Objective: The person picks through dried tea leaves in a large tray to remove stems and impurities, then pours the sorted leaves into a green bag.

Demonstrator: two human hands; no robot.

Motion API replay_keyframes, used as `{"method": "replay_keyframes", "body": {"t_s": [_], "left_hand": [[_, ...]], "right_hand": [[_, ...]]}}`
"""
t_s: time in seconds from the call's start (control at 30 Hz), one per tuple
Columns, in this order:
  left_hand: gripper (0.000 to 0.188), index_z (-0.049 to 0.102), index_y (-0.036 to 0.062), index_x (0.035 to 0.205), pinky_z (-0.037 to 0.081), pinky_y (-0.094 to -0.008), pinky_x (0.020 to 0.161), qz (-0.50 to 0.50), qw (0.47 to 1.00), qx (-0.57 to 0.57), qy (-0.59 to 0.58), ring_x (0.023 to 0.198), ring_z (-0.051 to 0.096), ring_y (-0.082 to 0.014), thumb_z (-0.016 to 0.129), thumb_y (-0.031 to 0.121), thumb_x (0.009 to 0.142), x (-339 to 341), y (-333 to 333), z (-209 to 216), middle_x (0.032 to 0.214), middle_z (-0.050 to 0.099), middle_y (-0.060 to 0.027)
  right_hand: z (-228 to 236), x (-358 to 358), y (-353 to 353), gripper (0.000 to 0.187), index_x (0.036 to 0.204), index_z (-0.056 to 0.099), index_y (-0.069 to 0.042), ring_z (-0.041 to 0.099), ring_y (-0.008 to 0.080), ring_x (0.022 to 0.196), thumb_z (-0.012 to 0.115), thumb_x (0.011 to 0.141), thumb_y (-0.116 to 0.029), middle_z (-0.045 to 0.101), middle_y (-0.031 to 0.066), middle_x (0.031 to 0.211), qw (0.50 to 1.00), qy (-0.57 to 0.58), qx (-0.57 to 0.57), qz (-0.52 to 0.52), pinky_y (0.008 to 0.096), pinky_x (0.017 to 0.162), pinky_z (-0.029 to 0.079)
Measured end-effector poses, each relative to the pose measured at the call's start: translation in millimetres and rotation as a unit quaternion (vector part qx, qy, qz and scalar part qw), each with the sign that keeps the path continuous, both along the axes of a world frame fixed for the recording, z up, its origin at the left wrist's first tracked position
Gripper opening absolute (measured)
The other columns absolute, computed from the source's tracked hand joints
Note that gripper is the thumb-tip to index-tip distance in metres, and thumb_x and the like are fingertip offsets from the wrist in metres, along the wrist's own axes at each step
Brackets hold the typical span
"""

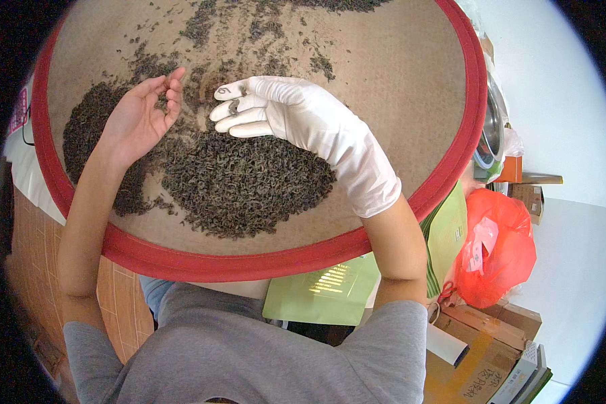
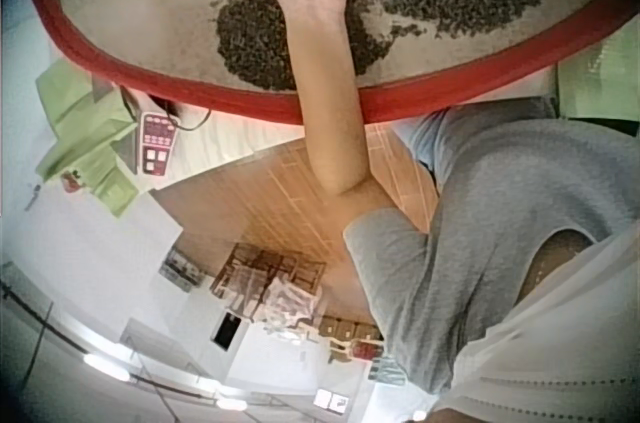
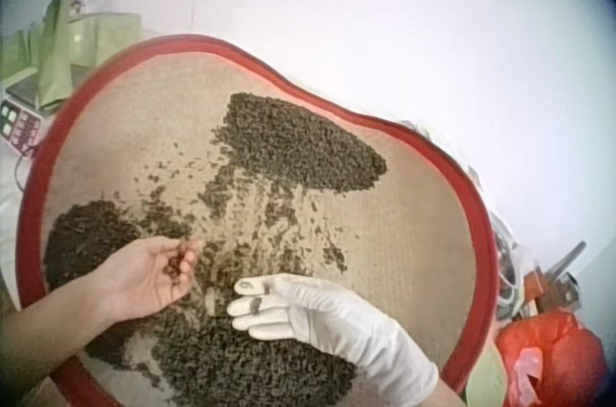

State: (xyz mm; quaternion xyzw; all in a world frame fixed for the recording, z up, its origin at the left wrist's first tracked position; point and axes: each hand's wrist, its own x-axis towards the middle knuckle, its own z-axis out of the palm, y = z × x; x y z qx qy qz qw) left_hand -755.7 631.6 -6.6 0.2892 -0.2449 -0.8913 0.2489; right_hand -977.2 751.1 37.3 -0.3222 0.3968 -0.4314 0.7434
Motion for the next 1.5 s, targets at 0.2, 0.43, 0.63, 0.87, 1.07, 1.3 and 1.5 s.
{"method": "replay_keyframes", "body": {"t_s": [0.2,0.43,0.63,0.87,1.07,1.3,1.5], "left_hand": [[0.032,0.047,-0.0028,0.125,0.049,-0.0217,0.070,-0.003,1.000,0.009,0.006,0.075,0.050,-0.0081,0.038,0.014,0.100,0,-1,-2,0.089,0.050,-0.0011],[0.032,0.047,-0.0028,0.126,0.049,-0.0218,0.070,-0.010,0.999,0.025,0.022,0.076,0.051,-0.0084,0.039,0.014,0.100,1,-2,-3,0.089,0.051,-0.0012],[0.032,0.047,-0.0024,0.126,0.049,-0.0215,0.070,-0.008,1.000,0.023,0.016,0.075,0.051,-0.0084,0.039,0.013,0.099,0,-1,-3,0.089,0.051,-0.0012],[0.032,0.047,-0.0031,0.125,0.050,-0.0208,0.072,-0.027,0.999,0.008,0.034,0.076,0.051,-0.0083,0.040,0.014,0.099,2,-2,-8,0.090,0.051,-0.0012],[0.033,0.047,-0.0057,0.124,0.051,-0.0217,0.077,-0.105,0.993,-0.050,0.026,0.080,0.053,-0.0092,0.041,0.016,0.099,-4,6,-3,0.092,0.052,-0.0024],[0.038,0.047,-0.0064,0.124,0.051,-0.0256,0.087,-0.182,0.983,-0.038,0.012,0.098,0.057,-0.0153,0.042,0.022,0.098,-9,23,4,0.106,0.055,-0.0092],[0.036,0.047,-0.0066,0.123,0.050,-0.0258,0.089,-0.181,0.983,-0.031,0.024,0.099,0.057,-0.0156,0.041,0.020,0.099,-11,24,-3,0.105,0.056,-0.0090]], "right_hand": [[9,9,6,0.040,0.130,0.047,0.007,0.060,0.0293,0.111,0.049,0.097,-0.018,0.059,0.0227,0.120,0.994,0.108,-0.016,-0.027,0.0326,0.093,0.051],[13,12,7,0.041,0.130,0.048,0.004,0.061,0.0263,0.109,0.056,0.092,-0.009,0.061,0.0189,0.117,0.993,0.118,-0.027,-0.014,0.0317,0.093,0.051],[13,13,8,0.037,0.127,0.054,0.000,0.064,0.0204,0.097,0.059,0.091,-0.008,0.065,0.0138,0.109,0.983,0.171,-0.060,-0.018,0.0280,0.086,0.052],[1,24,10,0.030,0.110,0.068,-0.008,0.065,0.0185,0.078,0.068,0.081,-0.007,0.070,0.0069,0.090,0.783,0.564,-0.231,-0.126,0.0315,0.072,0.051],[4,26,7,0.021,0.095,0.069,-0.012,0.060,0.0282,0.075,0.069,0.074,-0.008,0.064,0.0071,0.076,0.502,0.752,-0.410,-0.119,0.0391,0.073,0.047],[0,43,6,0.014,0.088,0.067,-0.013,0.059,0.0279,0.074,0.070,0.074,-0.012,0.061,0.0058,0.074,0.544,0.717,-0.412,-0.143,0.0382,0.068,0.048],[-2,49,4,0.014,0.089,0.066,-0.013,0.059,0.0277,0.073,0.069,0.075,-0.011,0.060,0.0068,0.073,0.542,0.721,-0.411,-0.131,0.0387,0.066,0.049]]}}
